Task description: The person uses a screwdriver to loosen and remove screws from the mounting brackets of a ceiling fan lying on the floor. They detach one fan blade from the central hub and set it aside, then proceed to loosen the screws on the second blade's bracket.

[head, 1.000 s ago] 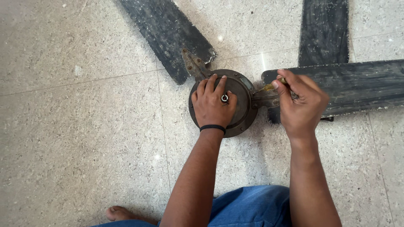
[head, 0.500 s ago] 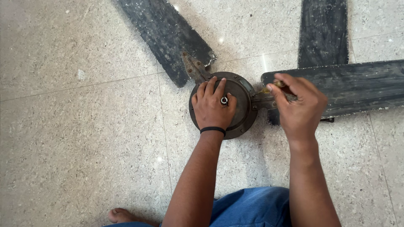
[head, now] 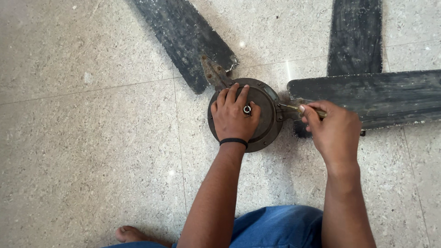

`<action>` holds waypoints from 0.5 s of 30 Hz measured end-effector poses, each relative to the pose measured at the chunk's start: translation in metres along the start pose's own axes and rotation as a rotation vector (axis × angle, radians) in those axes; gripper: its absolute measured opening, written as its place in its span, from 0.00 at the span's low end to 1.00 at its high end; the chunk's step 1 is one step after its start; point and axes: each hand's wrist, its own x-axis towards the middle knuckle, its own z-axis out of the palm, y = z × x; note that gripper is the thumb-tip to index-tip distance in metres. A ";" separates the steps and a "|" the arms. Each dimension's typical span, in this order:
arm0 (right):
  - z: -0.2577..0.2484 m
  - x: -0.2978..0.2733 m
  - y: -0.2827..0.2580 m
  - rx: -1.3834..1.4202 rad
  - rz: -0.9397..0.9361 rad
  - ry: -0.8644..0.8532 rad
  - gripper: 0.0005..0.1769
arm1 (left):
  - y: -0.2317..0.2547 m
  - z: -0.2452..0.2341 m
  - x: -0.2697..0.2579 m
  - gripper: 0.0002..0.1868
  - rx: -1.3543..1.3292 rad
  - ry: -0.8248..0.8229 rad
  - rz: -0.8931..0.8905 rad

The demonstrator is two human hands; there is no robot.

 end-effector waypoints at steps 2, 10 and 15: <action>0.004 0.000 0.002 -0.027 -0.021 -0.010 0.10 | 0.000 0.001 0.000 0.23 0.010 0.002 0.002; 0.011 0.007 0.010 -0.191 -0.226 0.085 0.11 | 0.000 0.000 0.000 0.24 0.008 -0.004 0.001; 0.008 0.004 0.008 -0.160 -0.118 0.067 0.11 | 0.001 0.000 0.000 0.24 0.020 -0.018 -0.005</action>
